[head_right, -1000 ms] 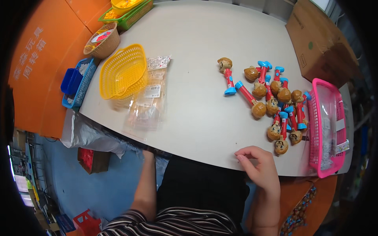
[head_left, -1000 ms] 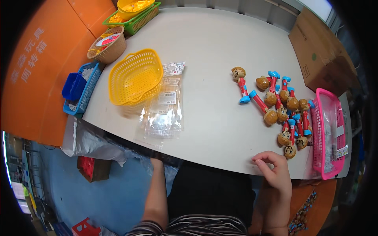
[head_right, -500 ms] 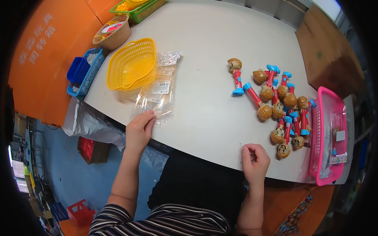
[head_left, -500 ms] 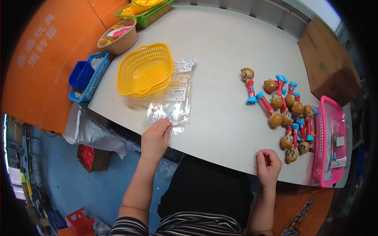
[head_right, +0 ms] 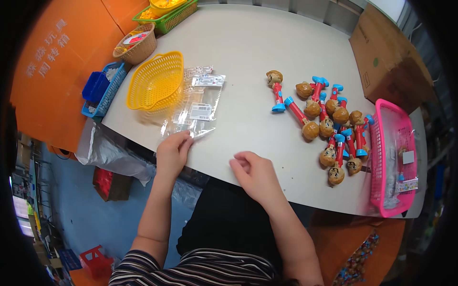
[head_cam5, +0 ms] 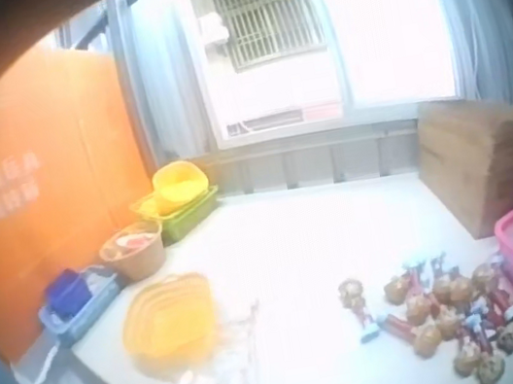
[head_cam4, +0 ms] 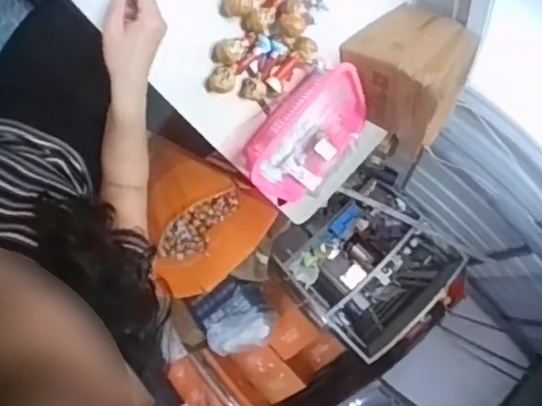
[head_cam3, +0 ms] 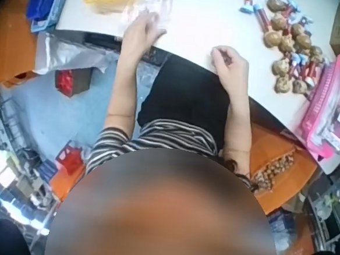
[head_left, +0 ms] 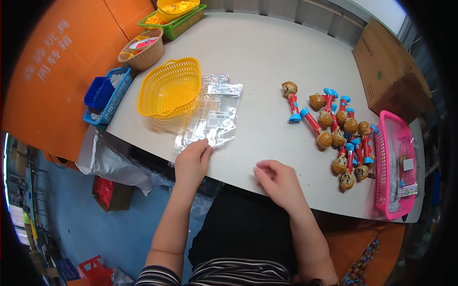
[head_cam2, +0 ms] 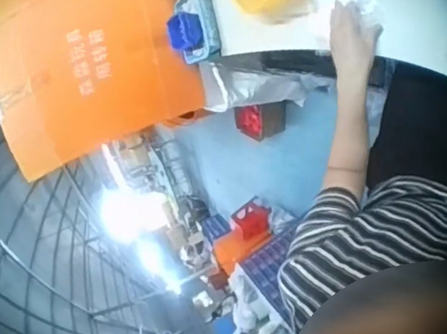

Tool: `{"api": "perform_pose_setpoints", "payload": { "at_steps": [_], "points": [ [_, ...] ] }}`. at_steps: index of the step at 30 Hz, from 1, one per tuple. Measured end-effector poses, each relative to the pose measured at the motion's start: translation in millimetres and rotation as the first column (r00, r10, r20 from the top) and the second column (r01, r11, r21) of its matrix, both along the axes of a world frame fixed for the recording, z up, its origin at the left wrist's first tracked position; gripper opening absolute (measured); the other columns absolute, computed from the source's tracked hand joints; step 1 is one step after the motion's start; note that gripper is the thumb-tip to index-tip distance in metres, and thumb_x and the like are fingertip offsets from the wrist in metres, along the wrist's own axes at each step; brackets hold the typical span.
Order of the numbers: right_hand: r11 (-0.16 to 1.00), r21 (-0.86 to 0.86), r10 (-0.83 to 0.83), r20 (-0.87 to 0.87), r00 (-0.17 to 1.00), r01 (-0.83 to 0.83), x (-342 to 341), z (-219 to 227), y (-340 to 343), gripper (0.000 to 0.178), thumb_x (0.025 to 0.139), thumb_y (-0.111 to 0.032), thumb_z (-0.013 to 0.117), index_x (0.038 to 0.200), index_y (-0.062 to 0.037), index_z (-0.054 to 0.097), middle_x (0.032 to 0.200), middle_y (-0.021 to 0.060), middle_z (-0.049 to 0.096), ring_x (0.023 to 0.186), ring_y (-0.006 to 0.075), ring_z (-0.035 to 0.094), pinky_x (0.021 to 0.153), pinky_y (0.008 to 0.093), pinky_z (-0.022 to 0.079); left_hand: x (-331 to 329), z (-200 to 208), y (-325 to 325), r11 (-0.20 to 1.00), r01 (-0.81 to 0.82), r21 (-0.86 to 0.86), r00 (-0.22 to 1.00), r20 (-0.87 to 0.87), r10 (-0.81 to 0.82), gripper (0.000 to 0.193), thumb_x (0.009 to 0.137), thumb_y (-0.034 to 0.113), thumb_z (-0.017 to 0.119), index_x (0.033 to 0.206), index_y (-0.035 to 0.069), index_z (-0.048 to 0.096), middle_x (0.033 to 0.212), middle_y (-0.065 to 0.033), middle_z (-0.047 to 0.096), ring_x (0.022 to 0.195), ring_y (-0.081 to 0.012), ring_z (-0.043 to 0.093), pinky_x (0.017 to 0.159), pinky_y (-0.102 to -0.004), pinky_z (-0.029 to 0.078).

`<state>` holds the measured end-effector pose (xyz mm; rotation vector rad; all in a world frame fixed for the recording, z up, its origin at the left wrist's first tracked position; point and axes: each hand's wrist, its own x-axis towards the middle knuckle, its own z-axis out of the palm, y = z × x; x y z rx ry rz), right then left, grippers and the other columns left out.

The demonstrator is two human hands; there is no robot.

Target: Assembling toy doll heads into capsules and packaging them into plastic bags.

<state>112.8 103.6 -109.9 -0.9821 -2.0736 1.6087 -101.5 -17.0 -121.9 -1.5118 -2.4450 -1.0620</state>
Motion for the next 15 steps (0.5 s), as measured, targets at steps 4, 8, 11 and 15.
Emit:
{"api": "perform_pose_setpoints", "payload": {
  "at_steps": [4,8,11,15],
  "points": [
    [0.933,-0.356,0.057,0.019,0.998,-0.047,-53,12,4,0.040,0.096,-0.034,0.057,0.107,0.0046,0.062,0.092,0.0110,0.068,0.070,0.0128,0.064,0.062,0.0243,0.052,5,7,14,0.998,-0.022,0.064,0.988,0.154,0.012,0.016,0.087,0.012,0.065,0.098,0.001,0.069,0.104,-0.0186,0.069,0.094,-0.0331,0.067,0.082,-0.0358,0.053],
    [0.816,-0.575,0.020,-0.071,0.997,-0.058,-65,18,12,0.051,0.099,-0.045,0.048,0.110,0.0033,0.061,0.098,0.0116,0.066,0.076,0.0147,0.065,0.064,0.0250,0.054,39,19,32,0.983,0.080,0.163,0.984,0.145,-0.104,0.017,0.089,0.013,0.061,0.098,0.001,0.069,0.104,-0.0174,0.068,0.097,-0.0326,0.066,0.082,-0.0377,0.054],
    [0.811,-0.585,-0.047,-0.092,0.995,-0.016,-53,21,15,0.040,0.098,-0.036,0.054,0.111,0.0018,0.061,0.097,0.0092,0.067,0.080,0.0136,0.065,0.067,0.0253,0.055,63,22,40,0.981,0.135,0.140,0.974,0.166,-0.157,0.020,0.088,0.013,0.061,0.103,0.001,0.068,0.105,-0.0177,0.068,0.097,-0.0320,0.067,0.082,-0.0373,0.054],
    [0.926,-0.364,-0.130,-0.063,0.989,0.099,-33,14,26,0.028,0.094,-0.022,0.060,0.102,0.0040,0.067,0.083,0.0075,0.069,0.071,0.0124,0.065,0.064,0.0228,0.051,73,12,37,0.975,0.206,0.088,0.961,0.170,-0.218,0.035,0.083,0.018,0.070,0.113,0.001,0.065,0.109,-0.0193,0.067,0.101,-0.0339,0.065,0.087,-0.0372,0.053]
  ]
}}
